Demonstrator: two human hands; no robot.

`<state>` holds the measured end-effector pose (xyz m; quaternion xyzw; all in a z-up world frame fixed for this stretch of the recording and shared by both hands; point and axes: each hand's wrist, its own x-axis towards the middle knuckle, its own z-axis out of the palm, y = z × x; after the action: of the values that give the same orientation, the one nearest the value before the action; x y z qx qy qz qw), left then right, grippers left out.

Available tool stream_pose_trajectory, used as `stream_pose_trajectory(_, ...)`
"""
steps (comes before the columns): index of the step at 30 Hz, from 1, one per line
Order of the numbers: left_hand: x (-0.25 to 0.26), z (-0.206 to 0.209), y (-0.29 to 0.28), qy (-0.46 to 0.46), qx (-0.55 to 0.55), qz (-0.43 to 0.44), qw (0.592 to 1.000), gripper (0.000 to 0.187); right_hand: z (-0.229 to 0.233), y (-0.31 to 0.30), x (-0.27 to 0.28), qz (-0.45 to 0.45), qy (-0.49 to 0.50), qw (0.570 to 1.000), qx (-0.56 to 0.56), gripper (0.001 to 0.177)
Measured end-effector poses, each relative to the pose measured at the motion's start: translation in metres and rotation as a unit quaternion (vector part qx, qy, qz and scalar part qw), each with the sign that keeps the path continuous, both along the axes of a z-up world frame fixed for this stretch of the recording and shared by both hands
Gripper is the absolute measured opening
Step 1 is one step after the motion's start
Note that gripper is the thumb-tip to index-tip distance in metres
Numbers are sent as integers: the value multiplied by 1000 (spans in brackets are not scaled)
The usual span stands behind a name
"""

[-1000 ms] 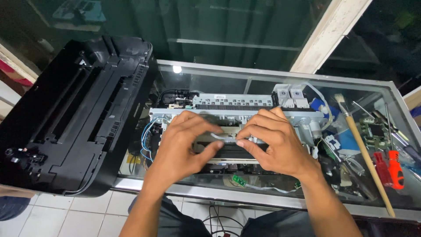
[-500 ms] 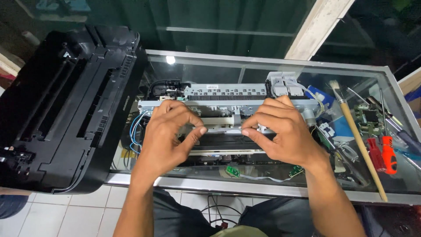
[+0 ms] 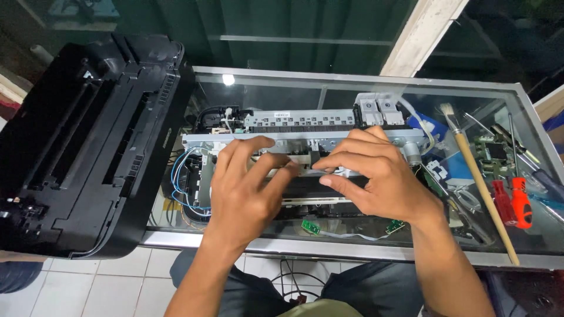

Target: The person disassembles a printer on a glass table, using a brush to clean internal components and a screwdriver to remove screws. They remove a large internal assembly, flip it over, and then proceed to disconnect ribbon cables and remove smaller plastic parts.

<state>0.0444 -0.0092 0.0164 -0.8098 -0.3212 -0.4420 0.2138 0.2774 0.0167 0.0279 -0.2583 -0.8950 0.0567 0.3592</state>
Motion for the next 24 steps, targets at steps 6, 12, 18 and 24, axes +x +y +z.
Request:
stream_pose_trajectory(6,3,-11,-1,7,160,34,987,12,-3,-5,-3,-64,-19,994,89,11)
stream_pose_trajectory(12,1,-16,-13,4,201,45,979,7,-3,-27,-16,-149,-6,915,374,9)
stream_pose_trajectory(18,-1,-31,-9,2,201,42,979,11,-18,-32,-11,-174,-25,889,422,10)
stream_pose_trajectory(24,18,-28,9,-63,146,-14,987,11,-21,-13,-25,-156,37,916,366,14)
